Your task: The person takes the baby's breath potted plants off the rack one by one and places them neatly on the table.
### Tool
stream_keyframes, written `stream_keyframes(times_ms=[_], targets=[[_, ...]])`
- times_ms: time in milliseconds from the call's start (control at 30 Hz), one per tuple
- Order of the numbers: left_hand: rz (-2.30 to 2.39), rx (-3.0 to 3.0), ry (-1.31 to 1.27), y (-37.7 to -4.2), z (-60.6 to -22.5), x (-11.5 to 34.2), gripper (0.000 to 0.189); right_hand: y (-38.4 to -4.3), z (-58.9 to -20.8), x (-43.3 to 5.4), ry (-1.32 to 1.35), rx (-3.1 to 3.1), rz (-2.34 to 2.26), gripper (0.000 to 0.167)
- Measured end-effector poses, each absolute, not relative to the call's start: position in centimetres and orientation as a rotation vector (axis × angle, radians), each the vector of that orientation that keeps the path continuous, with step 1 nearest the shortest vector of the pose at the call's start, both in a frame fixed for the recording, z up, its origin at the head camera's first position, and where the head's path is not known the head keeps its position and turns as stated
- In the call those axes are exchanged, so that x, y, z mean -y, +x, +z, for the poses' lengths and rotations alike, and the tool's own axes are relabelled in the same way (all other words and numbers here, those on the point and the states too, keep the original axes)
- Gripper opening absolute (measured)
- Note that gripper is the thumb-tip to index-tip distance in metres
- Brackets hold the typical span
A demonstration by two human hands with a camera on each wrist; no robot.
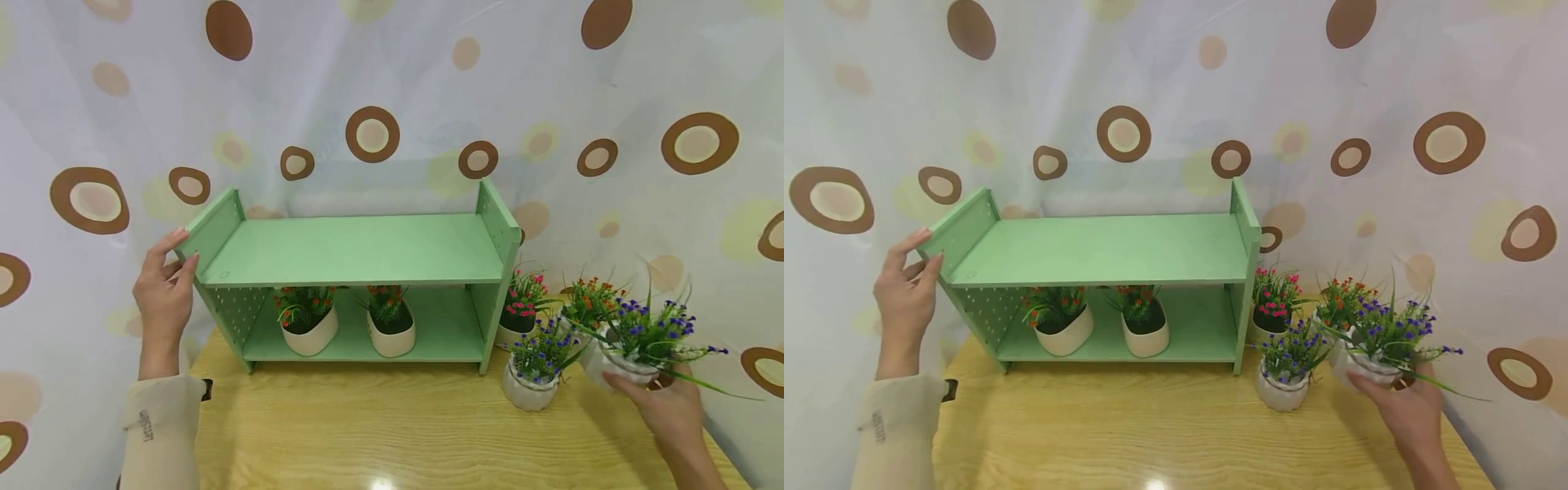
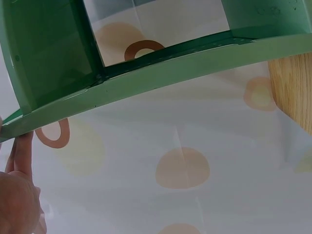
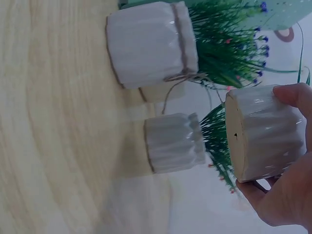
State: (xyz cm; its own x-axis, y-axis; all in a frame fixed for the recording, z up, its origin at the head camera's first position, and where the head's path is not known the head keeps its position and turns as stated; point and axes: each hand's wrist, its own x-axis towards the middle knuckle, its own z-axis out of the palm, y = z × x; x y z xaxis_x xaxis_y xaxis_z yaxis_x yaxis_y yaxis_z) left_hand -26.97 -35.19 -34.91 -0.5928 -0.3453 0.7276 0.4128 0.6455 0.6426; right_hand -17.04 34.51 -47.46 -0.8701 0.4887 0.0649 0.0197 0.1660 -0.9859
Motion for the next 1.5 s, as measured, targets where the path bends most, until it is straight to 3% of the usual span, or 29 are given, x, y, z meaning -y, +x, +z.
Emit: stream_keyframes(times_ms=[367, 567, 633, 1500], targets=[[-1.040, 1.952, -0.044, -27.1, -34.9, 35.2, 0.040, -17.9, -50.4, -34.9, -0.553, 2.198, 1.664, 0.071], [-1.039, 1.948, -0.047, -27.0, -34.9, 35.4, 0.041, -18.8, -50.9, -35.0, -0.714, 2.439, 1.530, 0.113], [-1.041, 1.949, -0.055, -27.0, -34.9, 35.3, 0.040, -18.8, -51.2, -35.2, -0.722, 2.463, 1.527, 0.117], [-1.040, 1.939, -0.060, -27.1, -35.0, 35.1, 0.040, -19.2, -52.4, -36.4, -0.760, 2.616, 1.514, 0.126]])
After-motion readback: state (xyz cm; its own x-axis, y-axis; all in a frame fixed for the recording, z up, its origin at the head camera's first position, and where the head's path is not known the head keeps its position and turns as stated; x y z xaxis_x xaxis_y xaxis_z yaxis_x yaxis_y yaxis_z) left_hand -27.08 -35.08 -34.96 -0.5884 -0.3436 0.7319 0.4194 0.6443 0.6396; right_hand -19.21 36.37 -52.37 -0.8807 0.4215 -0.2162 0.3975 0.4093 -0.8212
